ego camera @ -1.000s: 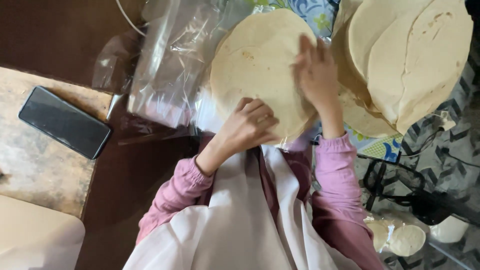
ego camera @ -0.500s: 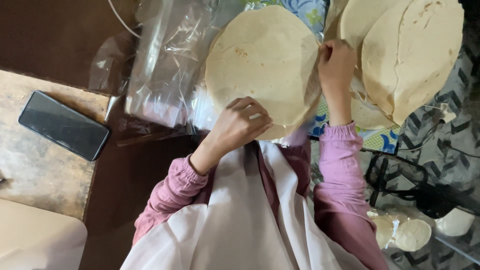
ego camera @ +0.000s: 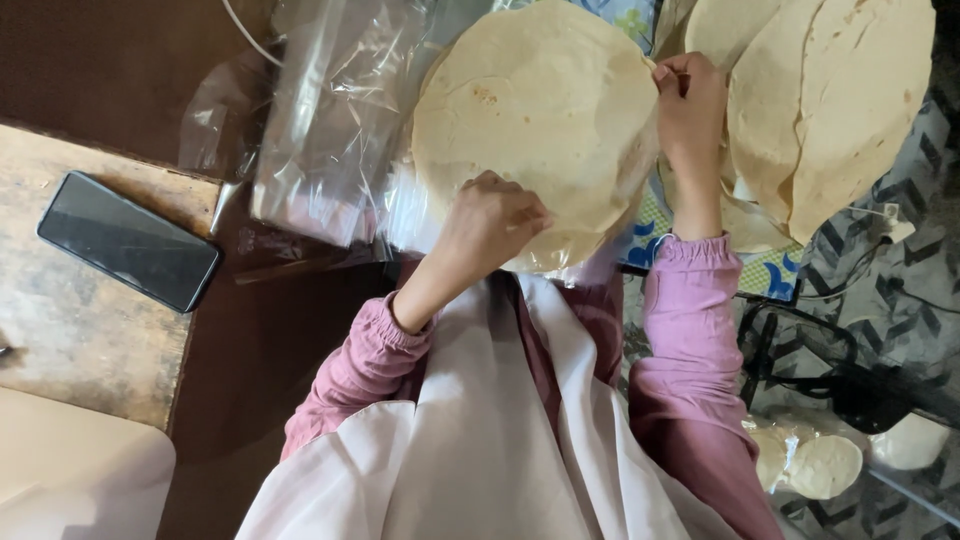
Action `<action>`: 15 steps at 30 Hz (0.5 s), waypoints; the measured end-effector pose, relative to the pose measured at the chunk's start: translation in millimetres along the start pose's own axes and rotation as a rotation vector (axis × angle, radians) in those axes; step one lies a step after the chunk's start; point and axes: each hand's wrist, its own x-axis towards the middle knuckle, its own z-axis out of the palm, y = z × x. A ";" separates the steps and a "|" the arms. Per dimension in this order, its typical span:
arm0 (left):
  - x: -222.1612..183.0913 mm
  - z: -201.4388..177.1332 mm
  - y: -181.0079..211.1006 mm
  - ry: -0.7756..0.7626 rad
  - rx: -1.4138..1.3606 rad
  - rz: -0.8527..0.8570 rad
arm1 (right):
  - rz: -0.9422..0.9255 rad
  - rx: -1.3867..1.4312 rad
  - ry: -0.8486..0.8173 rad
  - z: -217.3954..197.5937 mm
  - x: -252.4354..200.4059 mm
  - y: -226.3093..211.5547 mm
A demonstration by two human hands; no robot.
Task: The person sorts through a stack of flatbread by hand and places groups of them into clear plastic bags.
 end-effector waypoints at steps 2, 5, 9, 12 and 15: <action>0.9 -4.0 4.8 -0.007 -0.027 -0.055 | -0.019 -0.046 -0.013 -1.4 -1.8 -3.4; -2.1 -10.8 13.1 -0.002 -0.042 -0.097 | -0.108 -0.072 0.051 -6.5 -8.2 -22.8; -16.9 -11.0 12.5 0.004 0.186 0.212 | 0.060 -0.077 0.103 -3.1 -28.2 -30.5; -29.3 -6.0 3.4 -0.009 0.337 0.355 | 0.040 -0.176 0.128 10.4 -39.3 -10.7; -42.5 -4.5 5.6 -0.042 0.451 0.388 | 0.018 -0.262 0.111 13.9 -47.6 -10.6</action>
